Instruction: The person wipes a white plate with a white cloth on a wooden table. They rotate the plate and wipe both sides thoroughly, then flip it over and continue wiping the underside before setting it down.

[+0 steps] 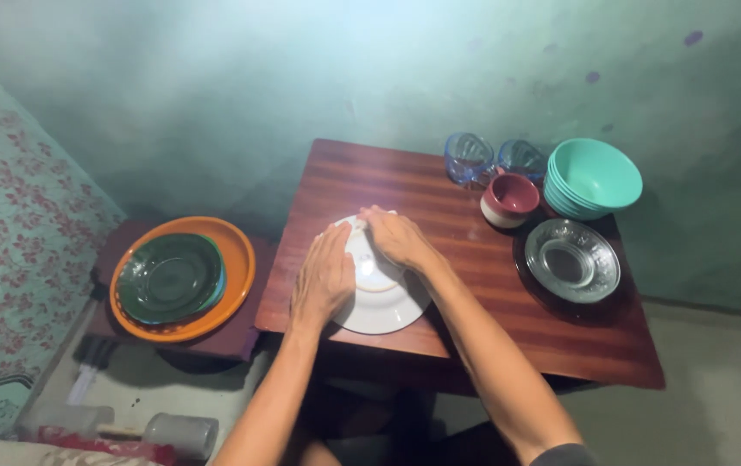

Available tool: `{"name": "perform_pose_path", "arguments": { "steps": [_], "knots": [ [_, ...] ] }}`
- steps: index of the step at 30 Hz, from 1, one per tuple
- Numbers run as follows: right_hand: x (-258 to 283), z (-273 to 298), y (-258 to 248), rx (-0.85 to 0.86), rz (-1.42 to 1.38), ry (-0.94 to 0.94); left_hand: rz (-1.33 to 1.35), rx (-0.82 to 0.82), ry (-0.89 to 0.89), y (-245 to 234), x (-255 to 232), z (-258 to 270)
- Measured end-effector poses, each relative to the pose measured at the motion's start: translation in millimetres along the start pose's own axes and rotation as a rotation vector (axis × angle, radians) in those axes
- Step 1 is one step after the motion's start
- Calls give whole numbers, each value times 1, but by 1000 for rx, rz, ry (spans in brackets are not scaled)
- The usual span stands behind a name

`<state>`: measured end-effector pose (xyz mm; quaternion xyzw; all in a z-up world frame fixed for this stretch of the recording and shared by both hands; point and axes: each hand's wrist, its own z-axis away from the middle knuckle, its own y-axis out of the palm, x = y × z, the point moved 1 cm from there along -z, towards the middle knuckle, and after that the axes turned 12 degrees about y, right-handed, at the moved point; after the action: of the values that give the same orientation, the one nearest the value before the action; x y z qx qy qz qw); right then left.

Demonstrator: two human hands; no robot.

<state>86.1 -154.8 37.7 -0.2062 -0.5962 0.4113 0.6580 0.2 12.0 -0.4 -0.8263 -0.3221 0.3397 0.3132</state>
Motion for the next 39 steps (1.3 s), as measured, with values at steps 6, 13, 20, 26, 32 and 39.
{"name": "perform_pose_path", "arguments": {
  "steps": [6,13,20,26,32,39],
  "knots": [
    [-11,11,-15,-292,-377,-252,123,-43,-58,-18,-12,-1],
    [-38,48,12,-512,-318,-211,229,-230,19,6,24,-44],
    [-31,54,24,-576,-238,-204,242,421,-20,47,21,-98],
    [-36,50,26,-547,-257,-149,192,186,112,35,50,-35],
    [-27,57,20,-527,-226,-141,-145,-247,-6,-27,-66,39],
    [-24,60,18,-465,-196,-84,-17,-191,-73,-29,-74,33]
  ]
}}
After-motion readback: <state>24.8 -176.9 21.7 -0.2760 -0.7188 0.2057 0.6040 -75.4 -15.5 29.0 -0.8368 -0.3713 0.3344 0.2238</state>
